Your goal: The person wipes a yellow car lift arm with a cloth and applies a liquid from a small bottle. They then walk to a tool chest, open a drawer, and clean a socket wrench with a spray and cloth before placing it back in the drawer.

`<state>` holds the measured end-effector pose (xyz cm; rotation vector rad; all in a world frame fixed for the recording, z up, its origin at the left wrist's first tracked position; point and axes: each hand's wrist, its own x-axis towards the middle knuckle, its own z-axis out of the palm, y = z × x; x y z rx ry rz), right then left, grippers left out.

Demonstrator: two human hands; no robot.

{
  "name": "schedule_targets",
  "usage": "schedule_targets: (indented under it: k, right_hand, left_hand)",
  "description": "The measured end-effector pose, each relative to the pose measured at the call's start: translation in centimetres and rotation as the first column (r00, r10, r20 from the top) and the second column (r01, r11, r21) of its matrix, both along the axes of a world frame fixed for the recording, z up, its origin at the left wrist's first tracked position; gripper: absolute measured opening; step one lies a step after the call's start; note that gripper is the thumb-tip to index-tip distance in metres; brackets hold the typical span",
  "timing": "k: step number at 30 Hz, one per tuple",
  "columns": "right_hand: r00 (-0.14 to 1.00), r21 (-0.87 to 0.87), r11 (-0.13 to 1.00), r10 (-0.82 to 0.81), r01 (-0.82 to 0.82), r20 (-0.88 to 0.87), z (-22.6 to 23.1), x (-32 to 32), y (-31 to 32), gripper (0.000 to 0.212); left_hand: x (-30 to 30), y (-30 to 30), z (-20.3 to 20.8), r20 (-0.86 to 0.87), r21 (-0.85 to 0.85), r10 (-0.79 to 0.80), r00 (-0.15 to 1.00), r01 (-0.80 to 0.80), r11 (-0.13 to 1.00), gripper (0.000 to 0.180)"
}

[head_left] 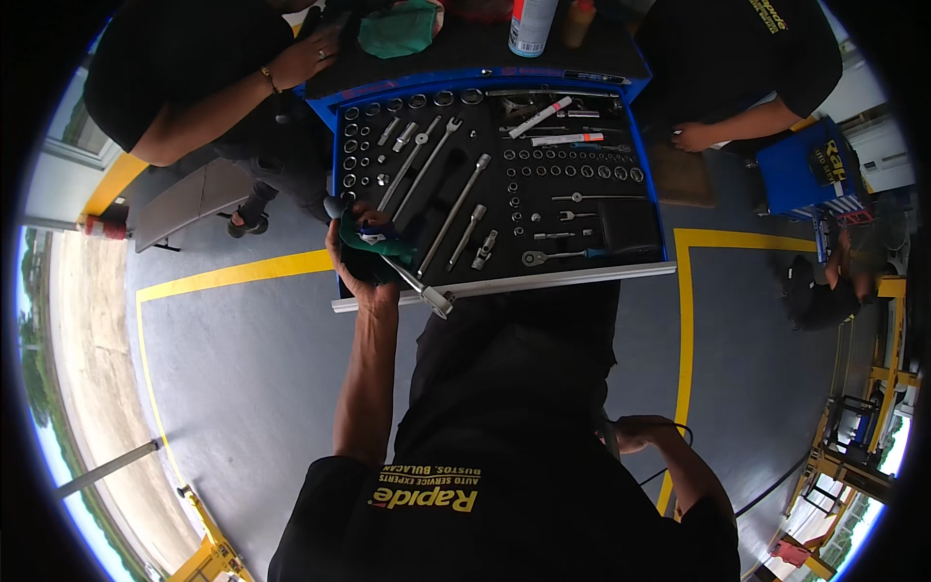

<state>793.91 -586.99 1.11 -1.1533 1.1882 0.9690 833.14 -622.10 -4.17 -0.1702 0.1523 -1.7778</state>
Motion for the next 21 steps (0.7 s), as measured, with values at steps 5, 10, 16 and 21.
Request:
schedule_targets:
  k: [5, 10, 16, 21]
  right_hand:
    - [0.981, 0.0, 1.0, -0.003, 0.003, 0.192, 2.9, -2.7, 1.0, 0.041]
    - [0.983, -0.115, 0.98, 0.17, -0.161, 0.074, 11.1, 0.9, -4.9, 0.032]
    - [0.875, -0.901, 0.086, 0.218, 0.425, 0.433, 16.7, 6.2, -12.9, 0.031]
    - [0.465, -0.524, 0.009, 0.445, 0.852, 0.765, 17.2, 18.4, -18.0, 0.042]
  left_hand:
    - [-1.1, 1.1, 6.5, -0.076, -0.099, -0.076, 0.994, 0.069, 0.993, 0.037]
    - [-2.0, 3.3, 11.8, 0.207, -0.134, 0.085, 0.975, -0.058, 0.989, 0.039]
    - [-5.2, 6.2, 18.7, 0.657, -0.373, 0.395, 0.642, -0.178, 0.911, 0.043]
    - [-6.2, 8.1, 26.6, 0.595, -0.656, 0.677, 0.434, -0.224, 0.721, 0.068]
